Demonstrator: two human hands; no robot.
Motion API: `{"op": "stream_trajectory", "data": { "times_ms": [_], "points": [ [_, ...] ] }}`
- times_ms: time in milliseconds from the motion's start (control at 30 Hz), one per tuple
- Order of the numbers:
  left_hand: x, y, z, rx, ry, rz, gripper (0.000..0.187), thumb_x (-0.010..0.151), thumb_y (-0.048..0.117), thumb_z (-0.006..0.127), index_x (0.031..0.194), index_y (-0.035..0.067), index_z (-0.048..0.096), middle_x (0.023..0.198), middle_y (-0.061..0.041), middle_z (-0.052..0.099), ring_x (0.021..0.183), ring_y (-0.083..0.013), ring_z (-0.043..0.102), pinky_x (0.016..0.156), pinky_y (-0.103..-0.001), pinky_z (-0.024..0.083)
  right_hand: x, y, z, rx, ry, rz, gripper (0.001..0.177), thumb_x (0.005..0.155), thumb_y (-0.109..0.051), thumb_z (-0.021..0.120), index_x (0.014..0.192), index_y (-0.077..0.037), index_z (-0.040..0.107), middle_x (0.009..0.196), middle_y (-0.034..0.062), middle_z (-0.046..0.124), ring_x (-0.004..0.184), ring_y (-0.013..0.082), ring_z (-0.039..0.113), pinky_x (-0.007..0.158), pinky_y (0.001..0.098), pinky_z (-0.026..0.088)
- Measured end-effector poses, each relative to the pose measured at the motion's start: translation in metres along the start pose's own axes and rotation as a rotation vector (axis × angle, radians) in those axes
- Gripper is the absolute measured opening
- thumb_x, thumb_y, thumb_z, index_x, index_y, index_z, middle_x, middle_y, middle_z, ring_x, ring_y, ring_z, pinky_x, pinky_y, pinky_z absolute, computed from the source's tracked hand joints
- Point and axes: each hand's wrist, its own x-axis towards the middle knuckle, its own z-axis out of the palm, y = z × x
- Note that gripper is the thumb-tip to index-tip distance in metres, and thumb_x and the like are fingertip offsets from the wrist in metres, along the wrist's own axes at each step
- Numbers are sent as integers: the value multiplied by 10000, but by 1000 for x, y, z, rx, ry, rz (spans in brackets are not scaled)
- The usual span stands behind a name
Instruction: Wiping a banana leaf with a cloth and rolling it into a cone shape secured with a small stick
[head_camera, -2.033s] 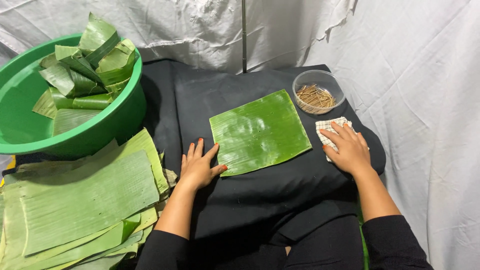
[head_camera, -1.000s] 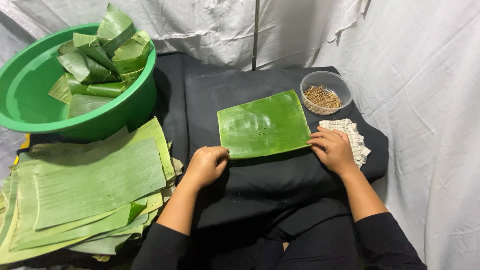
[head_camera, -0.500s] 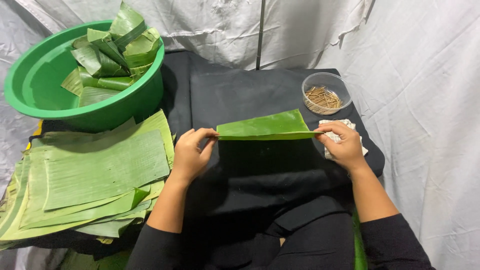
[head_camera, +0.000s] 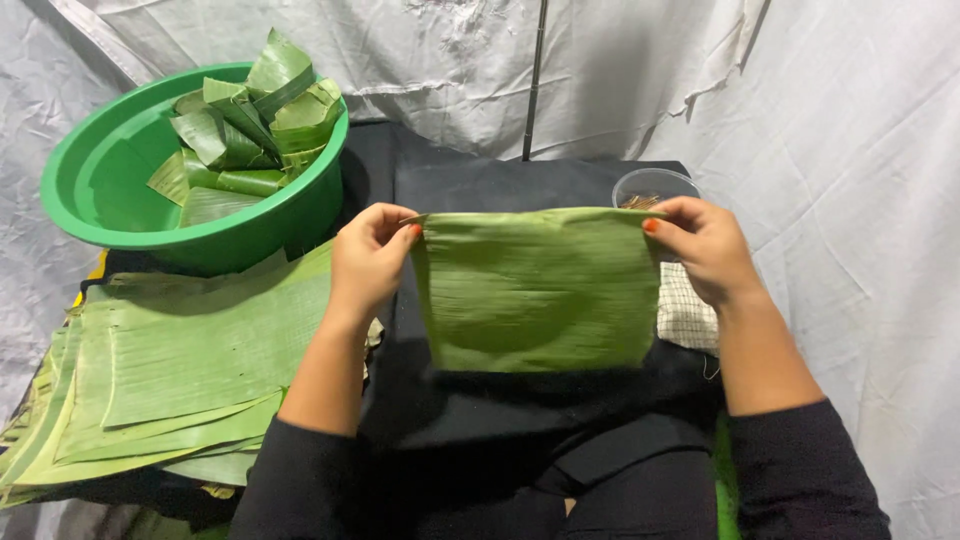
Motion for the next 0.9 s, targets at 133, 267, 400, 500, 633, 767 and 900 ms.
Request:
{"op": "stream_trajectory", "data": {
  "times_ms": [133, 267, 400, 500, 633, 767, 900],
  "points": [
    [48, -74, 21, 213, 27, -166, 139, 828, 169, 777, 948, 237, 785, 768, 44, 747, 758, -120, 719, 750, -288, 537, 44, 57, 9, 95, 30, 139, 172, 895, -87, 760, 1053, -35, 717, 754, -25, 597, 630, 22, 520, 540, 156, 410],
    [75, -127, 39, 402, 42, -265, 115, 808, 228, 758, 903, 287, 786, 781, 48, 751, 852, -209, 740, 791, -354, 557, 79, 119, 22, 36, 96, 254, 179, 862, -108, 802, 1023, -72, 733, 760, -19, 626, 628, 34, 566, 529, 160, 477],
    [79, -147, 51, 489, 44, -280, 116, 827, 202, 723, 910, 247, 790, 825, -12, 762, 921, -285, 737, 827, -414, 561, 101, 169, 35, -77, 161, 259, 170, 836, -107, 804, 998, -108, 756, 763, -24, 651, 680, 46, 596, 562, 161, 460],
    [76, -169, 56, 490, 33, -320, 137, 829, 205, 724, 948, 234, 786, 849, -17, 767, 941, -288, 738, 842, -411, 565, 106, 206, 40, -163, 154, 271, 156, 810, -80, 791, 961, -112, 764, 718, -17, 637, 647, 49, 556, 541, 168, 402],
    [66, -177, 57, 480, -13, -356, 252, 824, 206, 731, 1074, 204, 759, 931, -72, 766, 1020, -332, 719, 903, -461, 556, 102, 224, 48, -228, 173, 297, 244, 749, -43, 793, 971, -142, 775, 692, -19, 623, 614, 59, 549, 538, 182, 414],
    [63, -174, 61, 543, -96, -385, 406, 844, 209, 741, 1245, 160, 702, 1101, -141, 763, 1117, -365, 696, 934, -501, 560, 98, 226, 48, -340, 162, 261, 333, 707, -28, 779, 1019, -145, 774, 720, -38, 618, 663, 63, 567, 608, 201, 460],
    [59, -171, 64, 602, -109, -371, 426, 849, 164, 740, 1269, 118, 688, 1155, -194, 733, 1135, -398, 685, 947, -532, 560, 105, 252, 44, -473, 161, 230, 321, 681, -121, 824, 975, -241, 781, 703, -87, 637, 663, 33, 613, 609, 190, 472]
  ]
}}
